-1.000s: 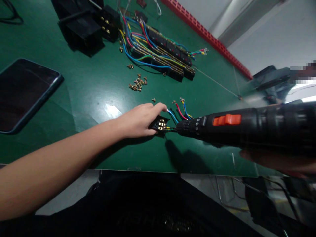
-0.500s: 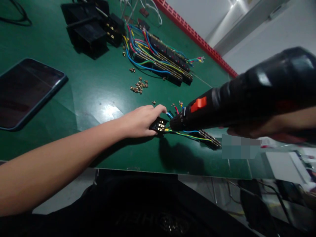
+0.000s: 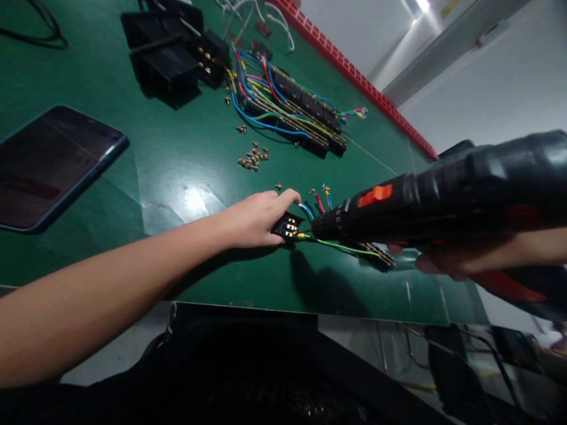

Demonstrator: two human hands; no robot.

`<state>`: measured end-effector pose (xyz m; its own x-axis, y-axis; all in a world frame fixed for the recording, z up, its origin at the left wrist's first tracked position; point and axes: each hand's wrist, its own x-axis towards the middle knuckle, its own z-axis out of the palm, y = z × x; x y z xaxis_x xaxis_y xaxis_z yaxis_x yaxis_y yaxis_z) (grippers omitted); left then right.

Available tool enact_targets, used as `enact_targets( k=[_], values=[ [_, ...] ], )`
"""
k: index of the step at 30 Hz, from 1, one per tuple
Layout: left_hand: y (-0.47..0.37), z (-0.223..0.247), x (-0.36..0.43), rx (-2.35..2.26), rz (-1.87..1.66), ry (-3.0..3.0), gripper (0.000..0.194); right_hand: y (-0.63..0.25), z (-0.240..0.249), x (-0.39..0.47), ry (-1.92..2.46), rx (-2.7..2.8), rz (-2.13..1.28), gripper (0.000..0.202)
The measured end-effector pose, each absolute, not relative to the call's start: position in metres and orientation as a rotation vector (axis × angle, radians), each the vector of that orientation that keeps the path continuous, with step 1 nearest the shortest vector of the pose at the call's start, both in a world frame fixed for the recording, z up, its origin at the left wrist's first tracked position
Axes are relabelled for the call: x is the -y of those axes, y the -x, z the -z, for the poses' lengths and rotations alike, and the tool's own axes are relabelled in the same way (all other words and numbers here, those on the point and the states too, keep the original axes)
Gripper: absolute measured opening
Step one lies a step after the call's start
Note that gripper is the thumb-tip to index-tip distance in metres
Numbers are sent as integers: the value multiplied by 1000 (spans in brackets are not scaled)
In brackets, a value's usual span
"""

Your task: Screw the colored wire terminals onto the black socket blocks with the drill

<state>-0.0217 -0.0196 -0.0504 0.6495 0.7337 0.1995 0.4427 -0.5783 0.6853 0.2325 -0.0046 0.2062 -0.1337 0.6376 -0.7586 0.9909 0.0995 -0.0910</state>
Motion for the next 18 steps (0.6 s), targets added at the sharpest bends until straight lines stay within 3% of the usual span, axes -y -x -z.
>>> enact_targets(
  k=[4,9,15,18],
  values=[
    [23,53,19,-910,-641,-2266,65,-216,-205,1,-1465,-1752,1117,54],
    [23,51,20,-909,-631,-2265,64,-210,-203,-1,-1511,-1749,1210,50],
    [23,49,20,-907,-638,-2256,63,-219,-205,2,-1540,-1726,1197,40],
    [22,48,21,-925,-646,-2251,63,-219,-207,3,-1592,-1793,1082,44]
  ],
)
